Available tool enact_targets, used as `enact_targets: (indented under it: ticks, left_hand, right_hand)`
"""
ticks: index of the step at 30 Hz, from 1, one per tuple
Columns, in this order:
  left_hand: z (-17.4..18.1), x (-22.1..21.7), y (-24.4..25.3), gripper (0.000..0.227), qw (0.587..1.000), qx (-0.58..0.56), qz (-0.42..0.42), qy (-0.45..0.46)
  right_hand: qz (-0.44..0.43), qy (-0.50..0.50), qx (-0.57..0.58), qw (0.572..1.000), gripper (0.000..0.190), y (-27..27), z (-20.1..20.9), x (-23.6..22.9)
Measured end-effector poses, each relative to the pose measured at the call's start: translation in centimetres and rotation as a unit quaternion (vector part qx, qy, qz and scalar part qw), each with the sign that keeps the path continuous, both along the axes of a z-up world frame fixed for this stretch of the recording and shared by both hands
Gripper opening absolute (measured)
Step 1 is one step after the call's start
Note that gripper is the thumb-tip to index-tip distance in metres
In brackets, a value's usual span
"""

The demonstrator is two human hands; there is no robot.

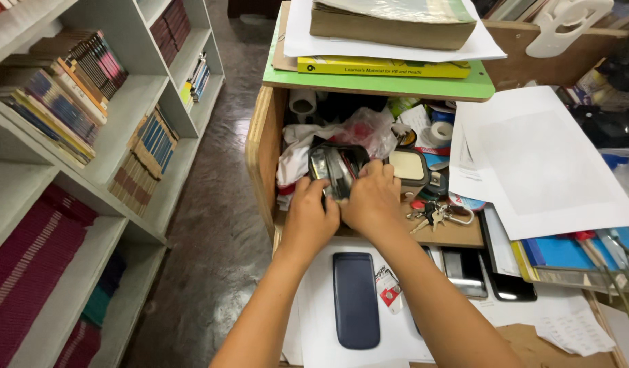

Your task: The person disassembles a calculator by removing the outer casing, then uses tweezers and a marker to manipulate and mark internal wiring and components.

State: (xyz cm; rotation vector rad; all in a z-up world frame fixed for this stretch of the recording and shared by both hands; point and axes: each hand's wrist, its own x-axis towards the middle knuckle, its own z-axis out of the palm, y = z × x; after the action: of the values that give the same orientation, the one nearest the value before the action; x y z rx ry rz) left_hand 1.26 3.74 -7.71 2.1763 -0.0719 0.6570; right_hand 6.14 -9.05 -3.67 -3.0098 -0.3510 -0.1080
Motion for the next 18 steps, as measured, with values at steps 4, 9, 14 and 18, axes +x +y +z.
enact_targets:
  ticks: [4, 9, 14, 18]
  left_hand:
    - [-0.4, 0.4, 0.3, 0.03, 1.0, 0.005, 0.009, 0.004]
    - [-0.8, 0.9, 0.2, 0.027, 0.999, 0.023, 0.014, 0.042]
    - [-0.5, 0.9, 0.1, 0.027, 0.998, 0.037, 0.009, 0.055]
    - [0.7, 0.2, 0.0, 0.028, 0.997, 0.023, 0.008, 0.073]
  right_hand:
    - [0.027, -0.056, 0.074, 0.995, 0.025, -0.8, -2.1, 0.8]
    - [0.007, -0.02, 0.021, 1.0, 0.044, 0.0, 0.9, -0.3]
    - [-0.016, 0.02, 0.003, 1.0, 0.058, 1.0, 1.1, 0.9]
    - [-0.002, 0.04, 0.005, 0.999, 0.045, 0.6, 0.5, 1.8]
